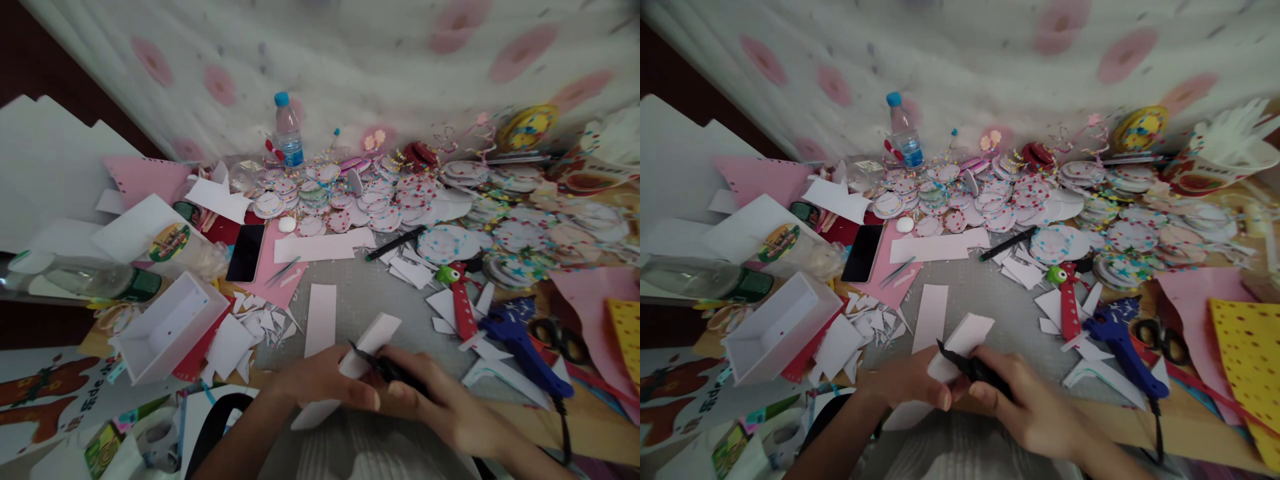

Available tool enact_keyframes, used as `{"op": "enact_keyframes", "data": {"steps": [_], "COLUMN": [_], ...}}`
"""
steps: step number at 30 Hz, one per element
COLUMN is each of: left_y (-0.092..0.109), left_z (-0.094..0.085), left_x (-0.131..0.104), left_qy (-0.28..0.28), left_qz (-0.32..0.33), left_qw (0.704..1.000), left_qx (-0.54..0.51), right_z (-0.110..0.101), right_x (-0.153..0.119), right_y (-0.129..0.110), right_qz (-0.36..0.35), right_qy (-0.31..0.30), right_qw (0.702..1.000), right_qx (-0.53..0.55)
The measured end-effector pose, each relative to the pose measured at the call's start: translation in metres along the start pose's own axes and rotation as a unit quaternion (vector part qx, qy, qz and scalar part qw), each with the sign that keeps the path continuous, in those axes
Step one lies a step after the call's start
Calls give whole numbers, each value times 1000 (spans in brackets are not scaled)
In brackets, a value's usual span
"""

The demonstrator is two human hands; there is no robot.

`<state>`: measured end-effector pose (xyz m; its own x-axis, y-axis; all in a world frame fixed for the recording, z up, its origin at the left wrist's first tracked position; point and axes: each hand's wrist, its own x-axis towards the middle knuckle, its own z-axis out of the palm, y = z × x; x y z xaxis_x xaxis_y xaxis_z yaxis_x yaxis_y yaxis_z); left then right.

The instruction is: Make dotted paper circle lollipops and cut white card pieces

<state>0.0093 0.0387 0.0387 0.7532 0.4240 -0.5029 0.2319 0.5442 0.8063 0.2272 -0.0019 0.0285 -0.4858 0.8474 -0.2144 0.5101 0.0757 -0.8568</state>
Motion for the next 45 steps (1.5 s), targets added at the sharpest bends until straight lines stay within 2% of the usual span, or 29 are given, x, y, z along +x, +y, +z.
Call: {"op": "enact_keyframes", "data": {"steps": [1, 3, 4, 6, 13, 17, 23, 28, 30, 33, 38, 41, 45], "left_y": [3, 8, 11, 13, 11, 12, 11, 13, 14, 15, 13, 9, 7], "left_z": [2, 8, 10, 13, 14, 12, 7, 9, 9, 6, -1, -3, -3], "left_x": [-1, -4, -6, -8, -10, -8, -3, -7, -8, -7, -4, -5, -5], "left_qy": [33, 137, 188, 257, 359, 376, 391, 375, 377, 385, 411, 417, 415], "left_qz": [-13, -43, -53, -53, 8, 19, 18, 2, 4, 24, 64, 79, 86], "left_qw": [999, 985, 971, 940, 872, 844, 807, 817, 813, 800, 767, 763, 763], "left_qx": [20, 93, 139, 220, 332, 382, 443, 439, 444, 461, 488, 488, 489], "right_z": [0, 1, 1, 1, 4, 8, 14, 12, 15, 24, 36, 33, 24], "right_x": [0, 0, 0, -3, -7, -7, -11, -13, -15, -17, -15, -13, -12], "right_y": [-1, -3, -4, -7, -19, -19, -21, -24, -21, -15, -14, -20, -29], "right_qz": [2, 7, 12, 23, 28, 16, 35, 19, 19, 29, 31, 38, 17], "right_qy": [0, 1, 4, 13, 21, 16, 47, 36, 52, 94, 116, 128, 105], "right_qw": [1000, 1000, 1000, 999, 999, 999, 997, 999, 998, 995, 993, 991, 994], "right_qx": [-3, -14, -21, -32, -21, -47, -51, -37, -25, -6, 14, 10, 9]}}
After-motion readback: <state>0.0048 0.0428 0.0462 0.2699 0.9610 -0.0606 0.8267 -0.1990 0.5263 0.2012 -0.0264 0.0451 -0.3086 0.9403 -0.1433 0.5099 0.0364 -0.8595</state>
